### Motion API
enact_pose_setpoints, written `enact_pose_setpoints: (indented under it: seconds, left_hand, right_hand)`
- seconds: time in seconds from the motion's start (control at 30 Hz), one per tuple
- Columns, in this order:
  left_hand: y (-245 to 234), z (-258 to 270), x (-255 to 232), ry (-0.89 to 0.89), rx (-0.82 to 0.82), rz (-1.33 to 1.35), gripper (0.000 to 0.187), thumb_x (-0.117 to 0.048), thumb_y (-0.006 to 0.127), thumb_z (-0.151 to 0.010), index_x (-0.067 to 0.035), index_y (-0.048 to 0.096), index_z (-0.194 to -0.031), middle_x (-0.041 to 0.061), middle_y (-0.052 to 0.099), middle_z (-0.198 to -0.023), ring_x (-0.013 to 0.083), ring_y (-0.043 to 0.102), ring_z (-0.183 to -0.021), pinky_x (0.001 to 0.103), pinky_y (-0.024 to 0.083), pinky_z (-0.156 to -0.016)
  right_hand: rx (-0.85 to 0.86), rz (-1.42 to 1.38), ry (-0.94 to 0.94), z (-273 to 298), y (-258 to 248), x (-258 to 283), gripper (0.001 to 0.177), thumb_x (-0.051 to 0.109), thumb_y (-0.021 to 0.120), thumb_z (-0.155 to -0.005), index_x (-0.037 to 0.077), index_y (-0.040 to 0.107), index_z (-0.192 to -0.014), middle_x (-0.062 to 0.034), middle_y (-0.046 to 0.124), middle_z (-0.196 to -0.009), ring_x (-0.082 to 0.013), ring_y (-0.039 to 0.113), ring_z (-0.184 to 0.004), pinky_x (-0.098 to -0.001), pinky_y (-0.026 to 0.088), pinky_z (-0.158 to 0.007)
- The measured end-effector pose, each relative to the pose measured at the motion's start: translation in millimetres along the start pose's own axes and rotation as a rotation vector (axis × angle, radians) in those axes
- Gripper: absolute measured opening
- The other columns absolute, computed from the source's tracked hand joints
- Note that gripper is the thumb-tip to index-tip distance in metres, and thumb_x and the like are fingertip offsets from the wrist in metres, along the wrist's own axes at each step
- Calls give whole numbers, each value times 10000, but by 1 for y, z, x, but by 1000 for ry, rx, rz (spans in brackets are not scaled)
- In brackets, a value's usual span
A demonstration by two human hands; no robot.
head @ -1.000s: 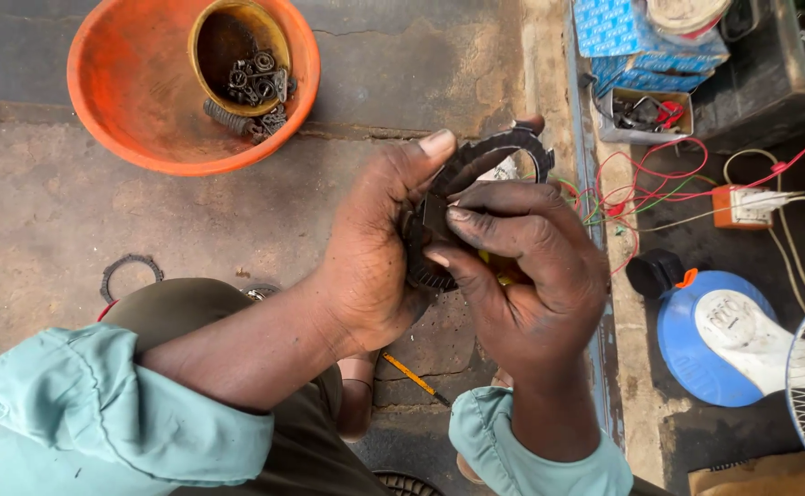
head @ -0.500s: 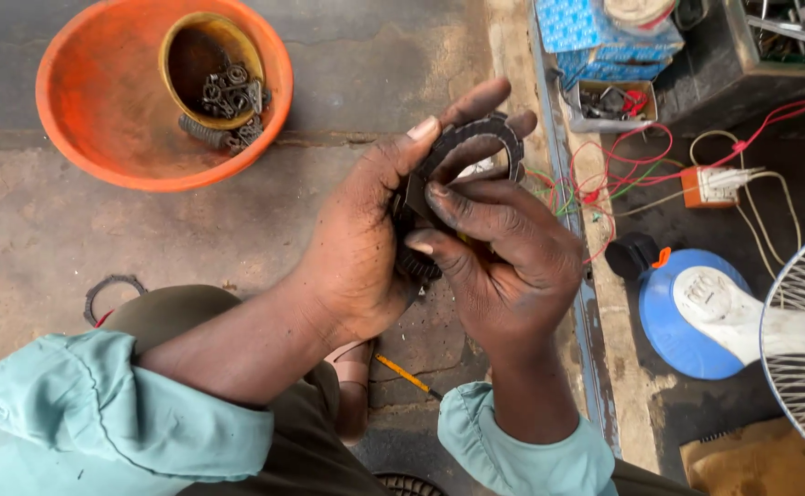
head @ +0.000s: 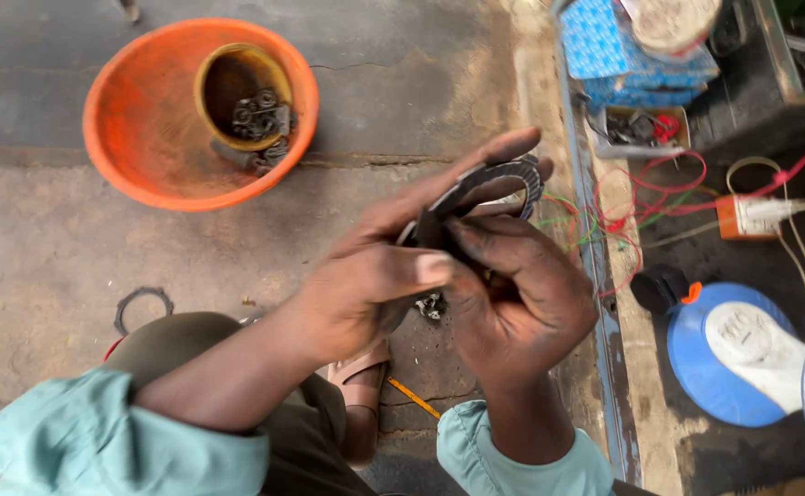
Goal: Cleaning motorcycle clutch plates by rubbing them with a small piece of abrasive material.
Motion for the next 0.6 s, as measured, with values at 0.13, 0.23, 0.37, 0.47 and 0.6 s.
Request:
enact_pose_setpoints:
  seconds: [0.13, 0.23, 0.37, 0.47, 0.6]
  left_hand:
    - [6, -17, 14, -116, -24, 109, 923, -236, 682, -842, 62, 276, -1615, 199, 496, -1497, 271, 463, -1446, 348, 311, -1285]
    - [4, -22, 26, -175, -65, 177, 958, -305, 718, -891, 67, 223, -1622, 230, 449, -1515, 300, 445, -1431, 402, 313, -1248]
    - [9, -32, 24, -134, -77, -44, 957, -489, 634, -985, 69, 177, -1615, 258, 410, -1573, 311, 408, -1504, 395, 288, -1292]
    - [11, -36, 27, -133, -52, -118, 973, -543, 599, -987, 53, 165, -1621, 262, 390, -1609, 322, 395, -1533, 403, 291, -1301]
    - [17, -43, 37, -213, -43, -14, 1081, -584, 664, -890, 12, 151, -1632, 284, 383, -1588, 345, 401, -1505, 428, 308, -1270]
  right_hand:
    - [-29, 117, 16, -5, -16, -3, 251, 162, 844, -985, -15, 718, -1110, -148, 759, -1025, -132, 737, -886, -213, 597, -749]
    - [16, 115, 10, -10, -20, -7, 257, 155, 843, -981, -14, 715, -1127, -144, 753, -1024, -143, 747, -902, -227, 609, -783]
    - [31, 31, 32, -14, -26, -16, 265, 142, 839, -976, -19, 709, -1142, -153, 755, -1043, -163, 761, -929, -240, 630, -801]
    - [14, 42, 36, -14, -31, -20, 259, 136, 842, -962, -16, 711, -1126, -154, 758, -1031, -165, 765, -925, -242, 633, -797]
    - [-4, 60, 42, -13, -41, -19, 258, 111, 855, -953, -20, 711, -1121, -161, 755, -1026, -180, 763, -934, -259, 631, -820]
Point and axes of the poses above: each hand's wrist, its own z-axis away from the middle knuckle, its own y-axis out of the palm, x = y × z, the point moved 7 cm from there along -z, towards the middle knuckle
